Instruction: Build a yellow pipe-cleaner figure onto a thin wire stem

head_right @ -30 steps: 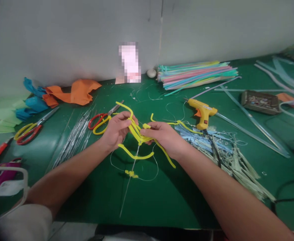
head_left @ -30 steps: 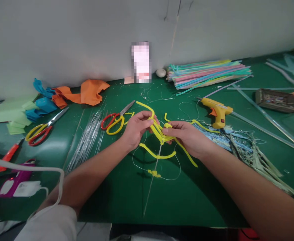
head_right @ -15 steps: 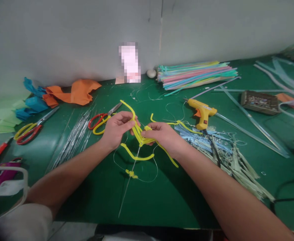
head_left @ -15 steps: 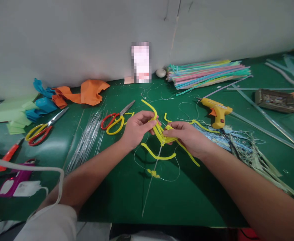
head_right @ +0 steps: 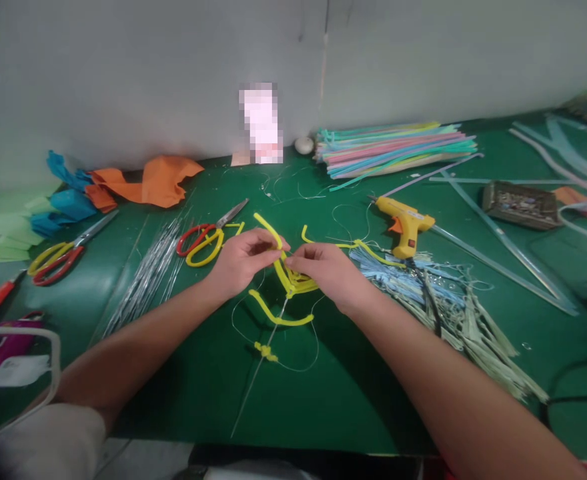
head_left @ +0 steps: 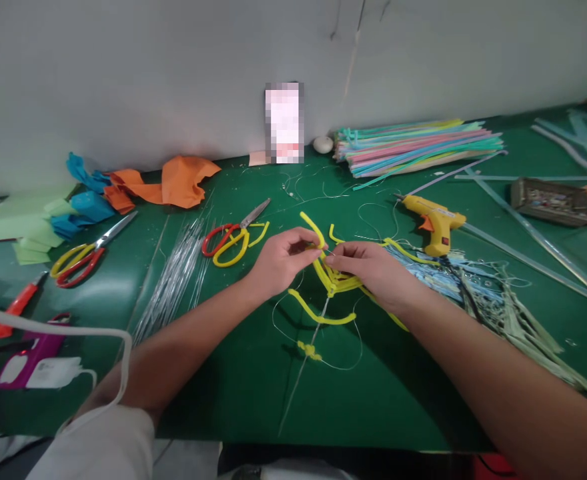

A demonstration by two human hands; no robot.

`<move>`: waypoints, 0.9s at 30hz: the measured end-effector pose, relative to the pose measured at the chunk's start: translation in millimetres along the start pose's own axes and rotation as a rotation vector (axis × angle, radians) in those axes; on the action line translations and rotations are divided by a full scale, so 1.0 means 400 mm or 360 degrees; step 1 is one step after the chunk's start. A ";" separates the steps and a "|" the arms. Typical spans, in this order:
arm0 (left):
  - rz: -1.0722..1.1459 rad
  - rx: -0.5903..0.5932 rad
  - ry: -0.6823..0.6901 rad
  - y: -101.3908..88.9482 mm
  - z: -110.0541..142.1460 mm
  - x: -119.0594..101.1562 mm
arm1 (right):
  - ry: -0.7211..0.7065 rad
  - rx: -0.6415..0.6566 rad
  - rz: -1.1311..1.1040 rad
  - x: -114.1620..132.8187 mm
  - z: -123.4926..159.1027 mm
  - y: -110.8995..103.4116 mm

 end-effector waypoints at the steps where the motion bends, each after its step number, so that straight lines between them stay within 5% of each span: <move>1: -0.0025 0.0003 0.0032 0.000 0.001 -0.004 | -0.0007 -0.0007 0.0005 -0.003 -0.001 0.000; 16: 0.0391 0.0278 -0.0360 0.013 -0.019 0.040 | -0.0085 -0.0060 0.0004 0.003 -0.001 0.001; 22: 0.0238 0.0269 -0.0489 0.005 -0.015 0.048 | -0.0085 -0.0089 -0.0127 0.000 -0.003 -0.003; 27: 0.0043 0.0460 -0.0630 0.022 0.000 0.040 | -0.0034 -0.0056 -0.0262 0.000 -0.002 -0.001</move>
Point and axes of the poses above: each hand's wrist, its own z-axis away from the middle knuckle, its own y-axis out of the palm, x = y × z, the point moved 8 cm from there along -z, towards the middle knuckle, and after that the axes turned 11 degrees about -y, right-handed, at the moved point
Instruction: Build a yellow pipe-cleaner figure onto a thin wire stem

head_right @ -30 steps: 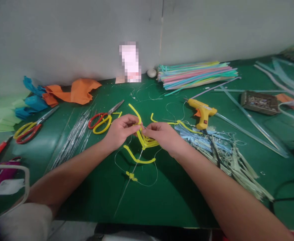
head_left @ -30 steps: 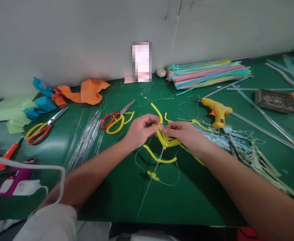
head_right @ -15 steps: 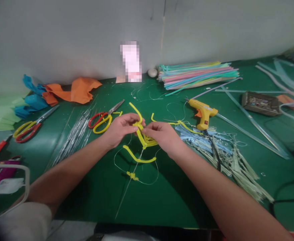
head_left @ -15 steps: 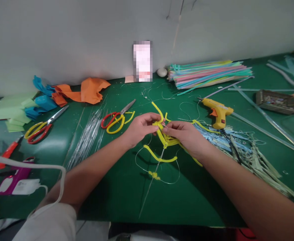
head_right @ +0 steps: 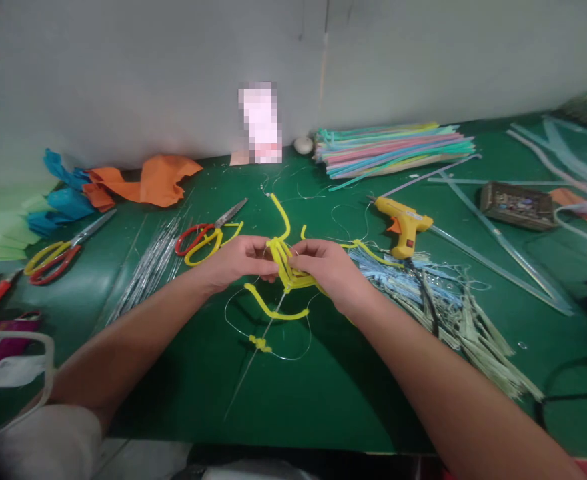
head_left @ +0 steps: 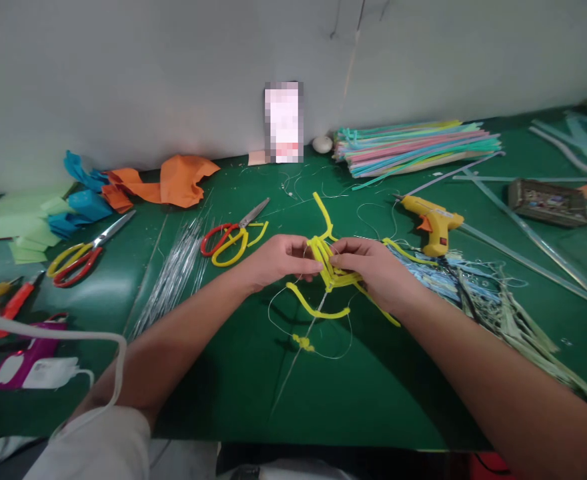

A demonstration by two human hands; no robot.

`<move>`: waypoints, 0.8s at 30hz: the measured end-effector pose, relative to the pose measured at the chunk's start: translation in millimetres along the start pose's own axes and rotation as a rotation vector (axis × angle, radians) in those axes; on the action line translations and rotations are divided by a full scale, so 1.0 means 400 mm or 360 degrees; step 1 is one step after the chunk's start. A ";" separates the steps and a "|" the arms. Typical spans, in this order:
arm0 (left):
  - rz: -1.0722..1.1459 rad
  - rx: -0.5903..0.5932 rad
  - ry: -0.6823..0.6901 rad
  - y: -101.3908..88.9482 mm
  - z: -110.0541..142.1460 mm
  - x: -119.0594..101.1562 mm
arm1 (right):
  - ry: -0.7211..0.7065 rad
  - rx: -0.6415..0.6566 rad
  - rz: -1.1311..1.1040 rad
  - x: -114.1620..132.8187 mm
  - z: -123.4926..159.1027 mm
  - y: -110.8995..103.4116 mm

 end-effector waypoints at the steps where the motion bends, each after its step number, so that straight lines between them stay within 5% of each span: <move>1: -0.0019 0.0027 -0.0031 0.006 0.003 -0.001 | 0.0006 0.0019 0.0008 0.001 0.000 0.002; 24: 0.0095 -0.0145 0.0048 0.002 0.012 -0.011 | 0.0033 0.0110 0.0210 0.011 0.003 0.000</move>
Point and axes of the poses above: each hand's wrist, its own z-axis away from the middle knuckle, its own y-axis out of the palm, x = y × z, the point moved 8 cm from there along -z, towards the middle knuckle, and after that the axes turned 11 degrees about -y, right-handed, at the moved point
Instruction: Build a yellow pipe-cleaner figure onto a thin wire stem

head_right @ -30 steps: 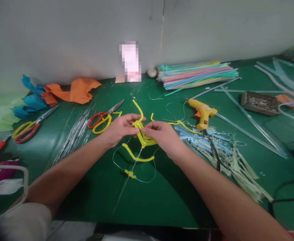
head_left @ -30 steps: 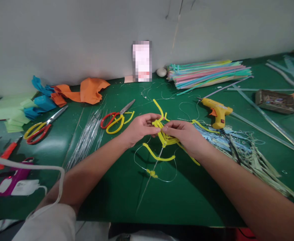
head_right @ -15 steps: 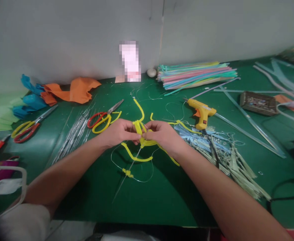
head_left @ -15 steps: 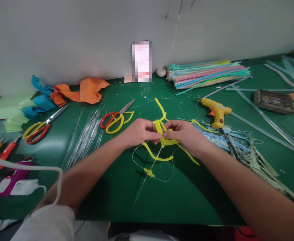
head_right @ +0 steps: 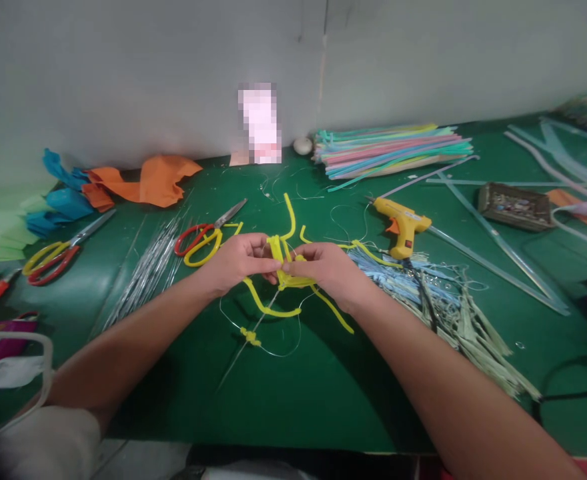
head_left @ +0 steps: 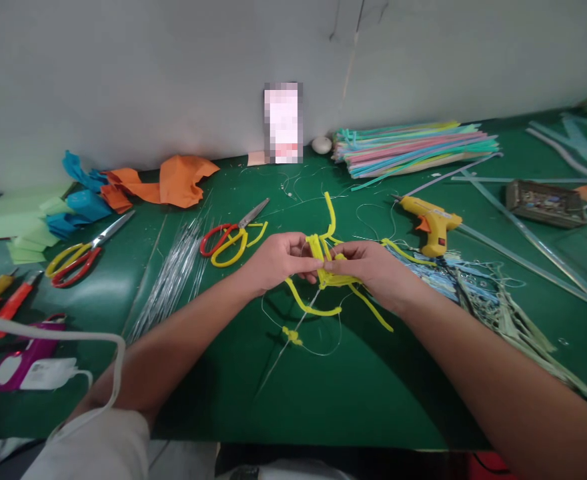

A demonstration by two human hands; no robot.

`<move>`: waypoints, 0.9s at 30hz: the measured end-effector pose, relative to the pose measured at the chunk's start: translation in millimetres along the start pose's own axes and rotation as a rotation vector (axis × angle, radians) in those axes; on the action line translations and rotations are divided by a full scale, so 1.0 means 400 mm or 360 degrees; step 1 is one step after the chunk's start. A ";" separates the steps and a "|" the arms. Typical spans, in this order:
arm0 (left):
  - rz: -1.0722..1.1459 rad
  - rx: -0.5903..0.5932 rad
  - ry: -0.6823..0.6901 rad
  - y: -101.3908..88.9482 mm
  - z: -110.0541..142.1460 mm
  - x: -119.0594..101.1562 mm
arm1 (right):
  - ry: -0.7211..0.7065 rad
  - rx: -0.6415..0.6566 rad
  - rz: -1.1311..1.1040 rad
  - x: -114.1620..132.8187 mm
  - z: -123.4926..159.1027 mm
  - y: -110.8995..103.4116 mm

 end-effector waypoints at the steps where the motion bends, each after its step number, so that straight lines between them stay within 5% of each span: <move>1: 0.0001 -0.0002 0.0017 -0.001 0.000 -0.002 | -0.0005 0.0007 0.0008 -0.001 0.000 0.001; 27: -0.0403 -0.0194 0.0332 -0.023 0.009 -0.034 | -0.0146 0.0115 0.0185 -0.021 -0.003 0.030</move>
Point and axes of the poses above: each hand's wrist, its own z-axis away from the middle knuckle, its own y-axis out of the palm, x = y × z, the point moved 8 cm from there along -z, towards the middle knuckle, and after that the axes turned 11 degrees about -y, right-handed, at the moved point
